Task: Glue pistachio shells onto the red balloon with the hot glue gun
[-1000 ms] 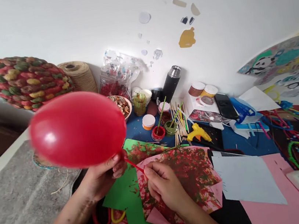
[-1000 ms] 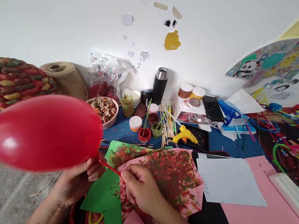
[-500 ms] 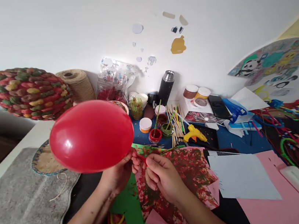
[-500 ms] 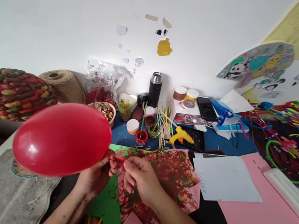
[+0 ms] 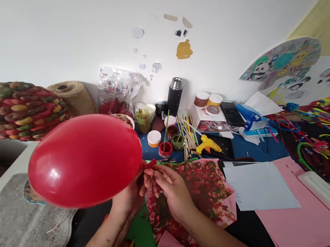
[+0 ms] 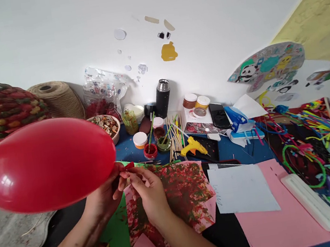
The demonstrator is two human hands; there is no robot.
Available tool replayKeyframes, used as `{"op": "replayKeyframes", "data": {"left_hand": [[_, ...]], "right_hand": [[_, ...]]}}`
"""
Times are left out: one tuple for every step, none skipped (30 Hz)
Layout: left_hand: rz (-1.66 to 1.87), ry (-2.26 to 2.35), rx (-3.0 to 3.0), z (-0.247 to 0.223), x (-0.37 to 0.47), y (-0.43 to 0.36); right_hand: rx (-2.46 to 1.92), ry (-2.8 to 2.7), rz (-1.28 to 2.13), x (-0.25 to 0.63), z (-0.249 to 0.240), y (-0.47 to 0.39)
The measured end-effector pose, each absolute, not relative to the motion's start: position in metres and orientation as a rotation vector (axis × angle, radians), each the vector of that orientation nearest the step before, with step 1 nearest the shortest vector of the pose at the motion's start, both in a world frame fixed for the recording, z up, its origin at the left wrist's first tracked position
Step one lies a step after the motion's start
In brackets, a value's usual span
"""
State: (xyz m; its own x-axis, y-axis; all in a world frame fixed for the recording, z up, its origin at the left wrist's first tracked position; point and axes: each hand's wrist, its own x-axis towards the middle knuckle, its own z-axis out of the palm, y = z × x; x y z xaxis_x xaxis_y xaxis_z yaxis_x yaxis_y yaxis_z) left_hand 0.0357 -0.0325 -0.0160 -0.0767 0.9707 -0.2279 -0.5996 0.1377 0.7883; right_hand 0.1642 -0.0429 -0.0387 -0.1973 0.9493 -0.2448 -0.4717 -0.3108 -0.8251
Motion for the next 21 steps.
{"op": "replayKeyframes", "data": {"left_hand": [[1.392,0.915,0.538,-0.017,0.037,-0.035],[1.383,0.917,0.545,-0.017,0.039,-0.036],[1.379,0.92,0.549,-0.018,0.04,-0.038],[1.378,0.924,0.551,-0.019,0.041,-0.038],[1.379,0.927,0.551,-0.02,0.041,-0.039],[1.38,0.931,0.55,-0.02,0.042,-0.039],[1.378,0.934,0.548,-0.021,0.042,-0.039],[1.373,0.936,0.546,-0.022,0.042,-0.039],[1.365,0.936,0.543,-0.022,0.042,-0.039],[1.357,0.936,0.539,-0.023,0.043,-0.039],[1.352,0.935,0.534,-0.024,0.042,-0.04],[1.349,0.934,0.528,-0.024,0.042,-0.041],[1.349,0.932,0.523,-0.025,0.042,-0.041],[1.351,0.931,0.518,-0.025,0.042,-0.042],[1.353,0.93,0.513,-0.026,0.042,-0.043],[1.357,0.929,0.507,-0.026,0.041,-0.044],[1.361,0.929,0.502,-0.027,0.041,-0.045],[1.366,0.929,0.495,-0.027,0.041,-0.045],[1.371,0.93,0.485,-0.028,0.041,-0.046],[1.376,0.93,0.474,-0.028,0.042,-0.047],[1.38,0.931,0.461,-0.028,0.042,-0.047]], "right_hand": [[-0.942,-0.739,1.712,0.163,-0.038,-0.043],[-0.94,-0.74,1.714,0.161,-0.037,-0.043],[-0.932,-0.745,1.723,0.159,-0.036,-0.044],[-0.921,-0.753,1.734,0.158,-0.034,-0.045],[-0.91,-0.759,1.744,0.157,-0.033,-0.045],[-0.898,-0.763,1.753,0.155,-0.031,-0.046],[-0.889,-0.761,1.757,0.154,-0.03,-0.047],[-0.882,-0.755,1.759,0.153,-0.03,-0.047],[-0.879,-0.745,1.762,0.152,-0.03,-0.047],[-0.875,-0.733,1.77,0.151,-0.031,-0.047],[-0.87,-0.717,1.779,0.15,-0.032,-0.047],[-0.863,-0.698,1.786,0.15,-0.033,-0.047],[-0.856,-0.677,1.789,0.149,-0.035,-0.046],[-0.85,-0.657,1.789,0.149,-0.036,-0.046],[-0.843,-0.642,1.786,0.149,-0.037,-0.045],[-0.836,-0.632,1.785,0.149,-0.037,-0.045],[-0.832,-0.631,1.784,0.149,-0.038,-0.045],[-0.83,-0.637,1.787,0.148,-0.038,-0.045],[-0.832,-0.646,1.786,0.148,-0.038,-0.044],[-0.837,-0.655,1.783,0.148,-0.038,-0.044],[-0.846,-0.663,1.777,0.148,-0.038,-0.044]]}}
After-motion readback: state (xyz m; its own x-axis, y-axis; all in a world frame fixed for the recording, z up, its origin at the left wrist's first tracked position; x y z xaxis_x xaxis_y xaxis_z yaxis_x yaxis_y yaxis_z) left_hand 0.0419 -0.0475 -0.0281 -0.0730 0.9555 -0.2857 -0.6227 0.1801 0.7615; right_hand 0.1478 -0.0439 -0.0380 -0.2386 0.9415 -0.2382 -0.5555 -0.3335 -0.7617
